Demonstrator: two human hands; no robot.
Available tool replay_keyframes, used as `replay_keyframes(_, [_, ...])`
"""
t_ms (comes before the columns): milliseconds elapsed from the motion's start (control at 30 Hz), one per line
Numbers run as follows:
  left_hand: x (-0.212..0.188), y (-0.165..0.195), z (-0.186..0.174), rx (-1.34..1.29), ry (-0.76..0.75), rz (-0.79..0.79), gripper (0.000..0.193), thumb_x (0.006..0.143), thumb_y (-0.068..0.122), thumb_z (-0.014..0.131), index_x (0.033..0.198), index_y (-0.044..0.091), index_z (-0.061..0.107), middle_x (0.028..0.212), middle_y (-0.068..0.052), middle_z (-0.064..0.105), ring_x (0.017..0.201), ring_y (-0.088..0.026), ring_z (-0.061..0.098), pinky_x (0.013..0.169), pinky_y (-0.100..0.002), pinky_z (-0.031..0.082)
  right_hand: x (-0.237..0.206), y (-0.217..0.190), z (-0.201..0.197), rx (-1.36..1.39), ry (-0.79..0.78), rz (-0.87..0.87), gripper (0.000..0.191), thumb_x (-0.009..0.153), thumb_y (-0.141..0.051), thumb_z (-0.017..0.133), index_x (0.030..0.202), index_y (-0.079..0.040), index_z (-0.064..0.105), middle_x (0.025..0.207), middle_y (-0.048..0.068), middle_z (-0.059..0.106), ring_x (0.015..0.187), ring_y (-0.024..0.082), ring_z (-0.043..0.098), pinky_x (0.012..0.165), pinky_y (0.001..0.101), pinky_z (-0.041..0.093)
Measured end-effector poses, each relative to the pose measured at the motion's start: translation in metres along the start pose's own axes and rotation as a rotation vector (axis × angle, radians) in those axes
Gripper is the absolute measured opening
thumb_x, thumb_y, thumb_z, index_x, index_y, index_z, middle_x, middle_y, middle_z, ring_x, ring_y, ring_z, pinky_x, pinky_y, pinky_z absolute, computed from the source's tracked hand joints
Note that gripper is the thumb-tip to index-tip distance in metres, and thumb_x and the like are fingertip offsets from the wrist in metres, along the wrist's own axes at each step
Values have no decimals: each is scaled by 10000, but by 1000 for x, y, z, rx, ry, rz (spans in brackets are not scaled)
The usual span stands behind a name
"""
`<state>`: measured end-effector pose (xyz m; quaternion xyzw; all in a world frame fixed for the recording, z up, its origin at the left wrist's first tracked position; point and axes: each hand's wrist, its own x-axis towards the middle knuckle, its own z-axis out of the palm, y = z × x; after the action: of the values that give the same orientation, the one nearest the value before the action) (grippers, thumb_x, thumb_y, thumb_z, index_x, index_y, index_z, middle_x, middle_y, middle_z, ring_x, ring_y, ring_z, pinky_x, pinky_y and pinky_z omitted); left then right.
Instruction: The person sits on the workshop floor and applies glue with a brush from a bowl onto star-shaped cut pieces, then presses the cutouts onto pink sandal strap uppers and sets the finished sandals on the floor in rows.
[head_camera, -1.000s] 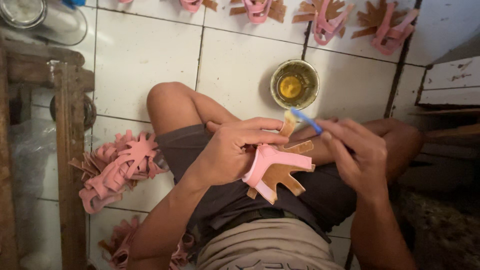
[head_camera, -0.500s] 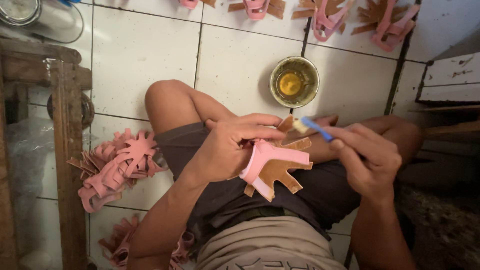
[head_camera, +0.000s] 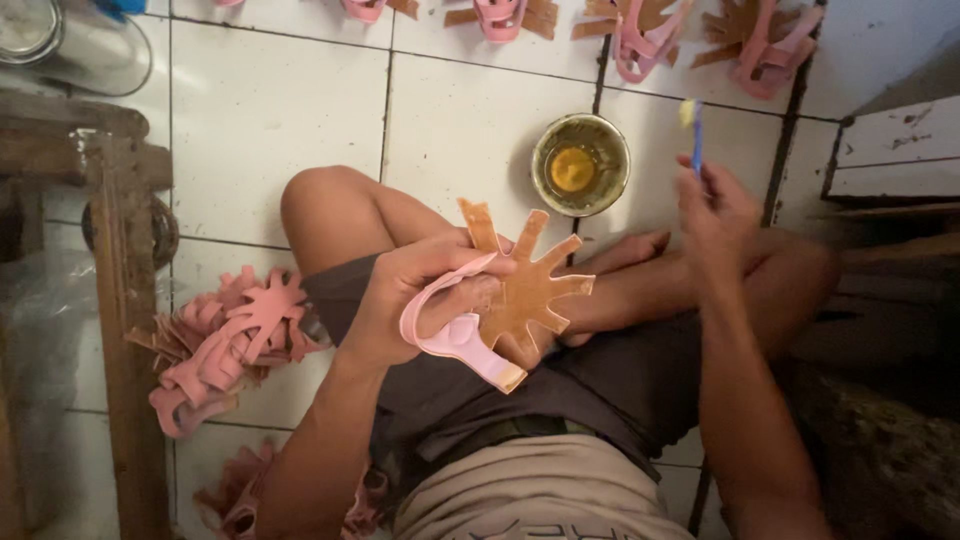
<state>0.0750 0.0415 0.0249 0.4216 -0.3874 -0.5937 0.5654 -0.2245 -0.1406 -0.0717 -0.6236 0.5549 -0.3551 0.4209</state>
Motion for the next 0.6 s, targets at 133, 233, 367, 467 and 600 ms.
replay_keyframes(133, [-4, -5, -6, 256, -28, 17, 238, 946, 23, 740, 1183, 12, 755, 925, -51, 659, 755, -74, 586, 663, -216, 453, 26, 39, 38, -87, -45, -23, 207, 1089, -169, 586, 1207, -17, 661, 958, 35, 675, 805, 118, 645, 670, 270, 543])
replay_keyframes(233, [-4, -7, -6, 225, -55, 102, 261, 966, 27, 738, 1227, 13, 728, 1106, -51, 714, 886, -85, 653, 755, -221, 505, 27, 42, 66, 89, -59, 174, 209, 1100, -189, 514, 1204, -31, 603, 1033, 49, 670, 819, 125, 673, 652, 289, 583])
replay_keyframes(367, [-6, -8, -7, 126, -88, 159, 279, 976, 15, 741, 1252, 1, 710, 1243, -81, 688, 1080, -123, 661, 929, -250, 524, 30, 28, 95, 370, -114, 331, 202, 1040, -203, 517, 1180, -65, 568, 1032, 49, 670, 792, 135, 722, 649, 297, 633])
replay_keyframes(467, [-9, -4, -13, 166, -67, 83, 313, 944, 11, 763, 1255, 4, 737, 1136, -84, 694, 992, -120, 649, 866, -244, 516, 26, 14, 98, 133, -115, -115, 258, 1099, -171, 593, 1256, 25, 656, 1080, 81, 663, 871, 104, 650, 684, 263, 580])
replay_keyframes(600, [-14, 9, -27, 307, -6, -2, 349, 909, 14, 757, 1258, 14, 751, 1134, -117, 724, 958, -152, 657, 847, -257, 530, -1, -28, 59, 299, -329, 177, 307, 1101, -144, 575, 1355, -10, 684, 881, 28, 621, 646, 46, 427, 537, 202, 319])
